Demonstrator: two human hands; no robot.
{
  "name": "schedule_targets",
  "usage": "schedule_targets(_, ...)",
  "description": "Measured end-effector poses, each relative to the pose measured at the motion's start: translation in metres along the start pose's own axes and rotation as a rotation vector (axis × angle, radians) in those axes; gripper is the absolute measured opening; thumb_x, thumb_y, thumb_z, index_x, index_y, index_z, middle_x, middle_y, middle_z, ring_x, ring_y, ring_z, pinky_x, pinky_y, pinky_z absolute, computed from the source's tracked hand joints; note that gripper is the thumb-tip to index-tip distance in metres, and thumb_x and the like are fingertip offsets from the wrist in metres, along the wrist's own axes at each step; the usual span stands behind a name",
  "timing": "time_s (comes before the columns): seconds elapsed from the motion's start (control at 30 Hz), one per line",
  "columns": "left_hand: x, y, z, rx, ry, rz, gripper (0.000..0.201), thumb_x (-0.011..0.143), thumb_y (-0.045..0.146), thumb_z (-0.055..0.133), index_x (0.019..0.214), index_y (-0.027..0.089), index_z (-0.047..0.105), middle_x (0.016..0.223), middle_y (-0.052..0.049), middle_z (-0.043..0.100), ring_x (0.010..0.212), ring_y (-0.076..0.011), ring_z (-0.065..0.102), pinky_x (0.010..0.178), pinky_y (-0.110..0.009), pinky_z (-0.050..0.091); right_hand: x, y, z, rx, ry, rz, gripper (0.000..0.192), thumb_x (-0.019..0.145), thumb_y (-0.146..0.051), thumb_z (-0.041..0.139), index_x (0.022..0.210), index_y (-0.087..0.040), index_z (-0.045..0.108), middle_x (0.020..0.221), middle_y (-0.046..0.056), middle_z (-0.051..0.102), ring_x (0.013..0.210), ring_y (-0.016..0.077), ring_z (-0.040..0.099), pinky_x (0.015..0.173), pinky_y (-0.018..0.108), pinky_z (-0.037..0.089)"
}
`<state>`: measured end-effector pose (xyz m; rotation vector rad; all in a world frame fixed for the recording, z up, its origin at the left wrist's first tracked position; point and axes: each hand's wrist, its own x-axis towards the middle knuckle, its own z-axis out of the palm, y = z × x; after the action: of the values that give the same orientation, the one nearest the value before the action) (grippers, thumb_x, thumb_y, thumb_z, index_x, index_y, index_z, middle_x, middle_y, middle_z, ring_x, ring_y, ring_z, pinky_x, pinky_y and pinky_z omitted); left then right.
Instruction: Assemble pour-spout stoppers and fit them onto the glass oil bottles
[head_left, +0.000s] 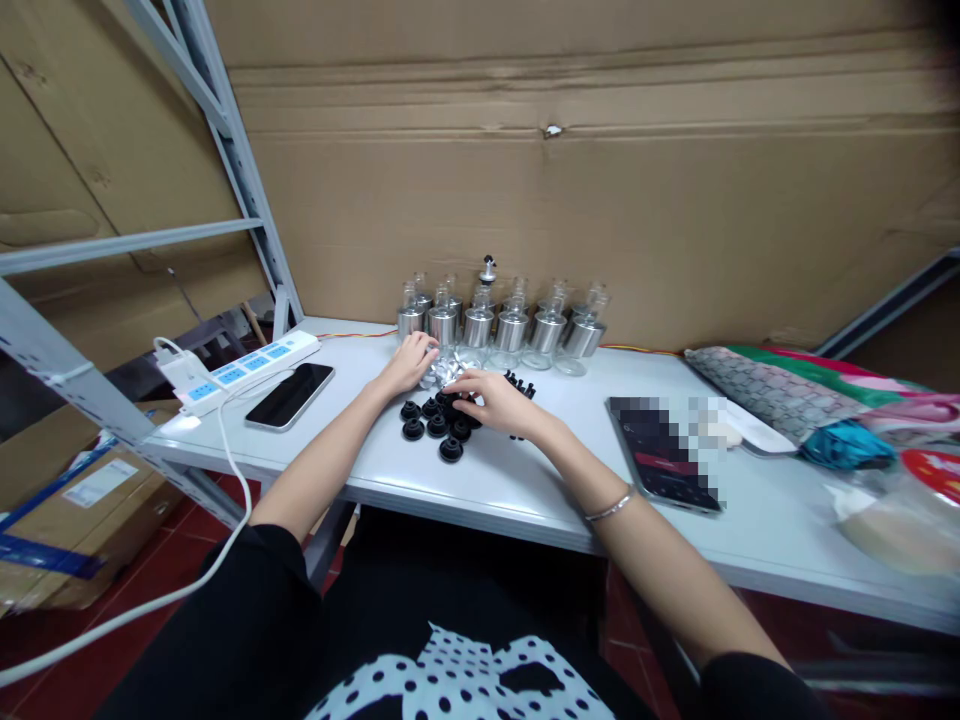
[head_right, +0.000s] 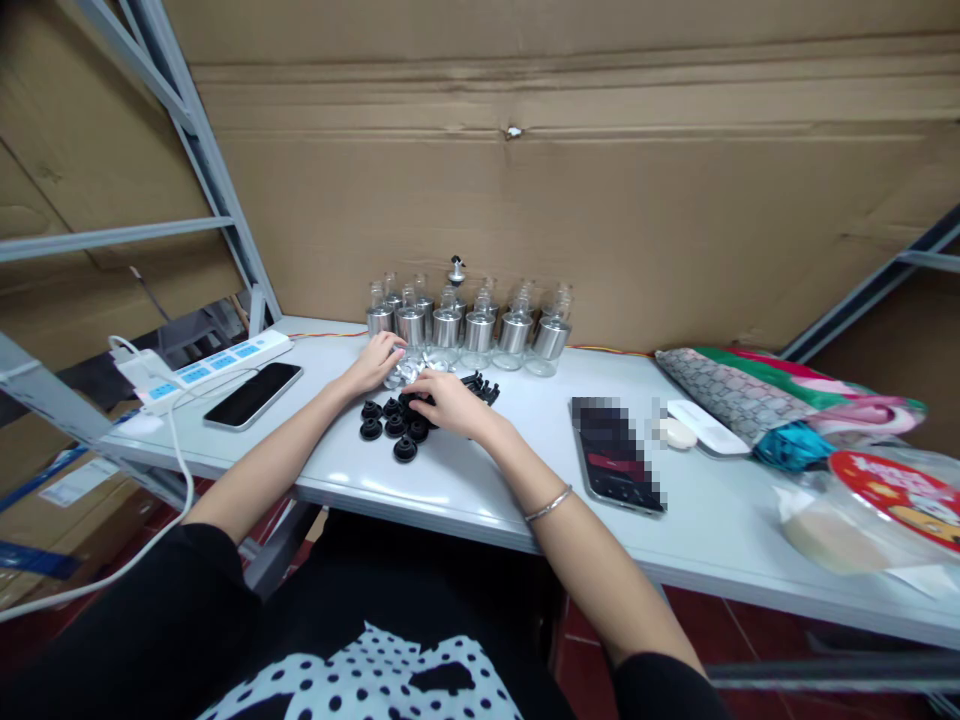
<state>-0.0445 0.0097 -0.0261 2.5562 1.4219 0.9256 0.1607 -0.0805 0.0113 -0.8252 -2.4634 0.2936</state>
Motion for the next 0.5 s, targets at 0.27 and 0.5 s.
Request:
schedule_targets(0.27,-0.0011,0.0023,0.0001,0.002,0.005,-0.01,0.031,0.094,0.035,0.033,0.111,0.016,0.051,0.115,-0.01,0.051,0.111,-0.0226,0.045,0.1,-0.041,0.037,0.0002,-0.0002,0.0033,0.052,-0.002,0.05,0.016,0.077,-0.008,0.061,0.089,-0.014,0.068,0.087,0.008,0.069,0.08,0.0178,0.063,0.077,0.033,0.049)
schedule_targets(0.5,-0.0016,0.0025,-0.0031,0.005,0.009,-0.016,0.031,0.093,0.035,0.035,0.111,0.016,0.052,0.115,-0.01,0.051,0.112,-0.0229,0.045,0.1,-0.042,0.037,0.0024,-0.0027,-0.0039,0.07,0.077,0.022,0.017,0.077,-0.016,0.063,0.093,-0.016,0.066,0.09,0.007,0.068,0.08,0.0171,0.062,0.076,0.033,0.049)
